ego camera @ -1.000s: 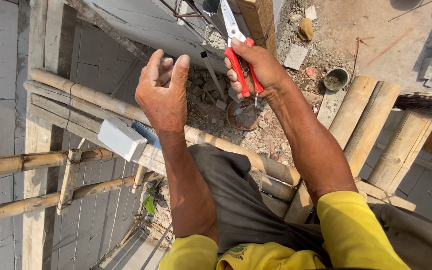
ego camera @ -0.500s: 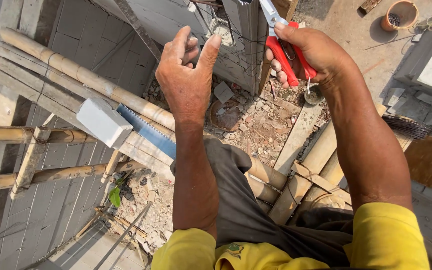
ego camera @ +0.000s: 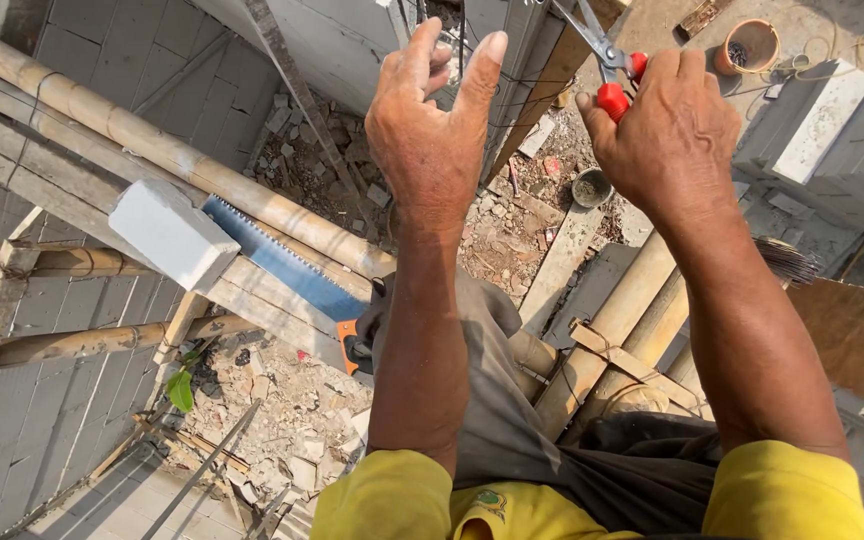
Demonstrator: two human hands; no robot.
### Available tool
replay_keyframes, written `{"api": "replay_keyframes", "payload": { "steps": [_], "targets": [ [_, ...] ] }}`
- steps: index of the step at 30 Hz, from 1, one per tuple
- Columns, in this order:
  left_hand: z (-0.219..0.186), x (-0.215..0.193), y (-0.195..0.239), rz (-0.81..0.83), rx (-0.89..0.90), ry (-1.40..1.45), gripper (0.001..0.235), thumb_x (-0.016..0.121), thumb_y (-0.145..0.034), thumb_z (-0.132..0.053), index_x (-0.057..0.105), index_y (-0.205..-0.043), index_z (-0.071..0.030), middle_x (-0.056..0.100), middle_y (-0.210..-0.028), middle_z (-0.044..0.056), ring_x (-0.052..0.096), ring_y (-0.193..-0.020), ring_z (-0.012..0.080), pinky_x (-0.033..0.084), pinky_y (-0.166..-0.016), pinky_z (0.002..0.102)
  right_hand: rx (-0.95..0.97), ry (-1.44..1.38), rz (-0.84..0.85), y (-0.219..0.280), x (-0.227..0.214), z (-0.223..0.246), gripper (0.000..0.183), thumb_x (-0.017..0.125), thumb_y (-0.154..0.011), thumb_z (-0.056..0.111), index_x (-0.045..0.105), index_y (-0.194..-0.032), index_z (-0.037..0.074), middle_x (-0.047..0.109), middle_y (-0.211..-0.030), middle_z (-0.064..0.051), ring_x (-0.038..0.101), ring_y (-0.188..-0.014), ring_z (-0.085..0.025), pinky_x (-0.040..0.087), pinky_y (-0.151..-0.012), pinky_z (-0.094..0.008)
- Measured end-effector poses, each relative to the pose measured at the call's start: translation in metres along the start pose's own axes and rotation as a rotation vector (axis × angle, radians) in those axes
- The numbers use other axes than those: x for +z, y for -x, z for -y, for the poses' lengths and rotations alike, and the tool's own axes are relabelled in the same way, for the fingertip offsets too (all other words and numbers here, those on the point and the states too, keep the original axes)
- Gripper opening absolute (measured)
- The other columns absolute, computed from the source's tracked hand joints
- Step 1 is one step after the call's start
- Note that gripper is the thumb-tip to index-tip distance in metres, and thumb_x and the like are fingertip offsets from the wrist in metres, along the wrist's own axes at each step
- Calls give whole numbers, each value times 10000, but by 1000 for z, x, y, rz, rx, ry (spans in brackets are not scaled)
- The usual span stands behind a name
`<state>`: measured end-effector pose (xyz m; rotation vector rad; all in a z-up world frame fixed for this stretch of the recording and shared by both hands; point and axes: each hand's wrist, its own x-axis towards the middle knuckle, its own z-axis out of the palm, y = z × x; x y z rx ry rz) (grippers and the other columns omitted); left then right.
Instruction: The person uses red-handled pliers to cut thin metal wire attached to a vertical metal frame. The person holds the frame with one hand and repeatedly cuts wire segments with the pliers in the other hand.
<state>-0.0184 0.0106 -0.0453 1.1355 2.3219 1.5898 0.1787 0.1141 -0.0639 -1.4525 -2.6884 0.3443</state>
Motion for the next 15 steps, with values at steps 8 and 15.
{"api": "replay_keyframes", "payload": {
  "steps": [8,15],
  "targets": [
    [5,9,1,-8,36,62,617,736,-957,-546,683,-1338,-64,734,-1090,83,758,-1011,195,624,-864,356,-117,282,-298,-12,15,-8,597,784,-989,512,569,-1093,-36,540,-1038,-181,599,-963,-326,466,-743,-484],
    [7,8,-1,-7,-15,133,619,724,-943,-558,690,-1332,-77,735,-1092,85,761,-1032,202,631,-785,354,-182,390,-315,-19,1,-10,584,843,-946,476,581,-1062,-33,562,-934,-152,625,-807,-247,443,-633,-430]
  ]
}}
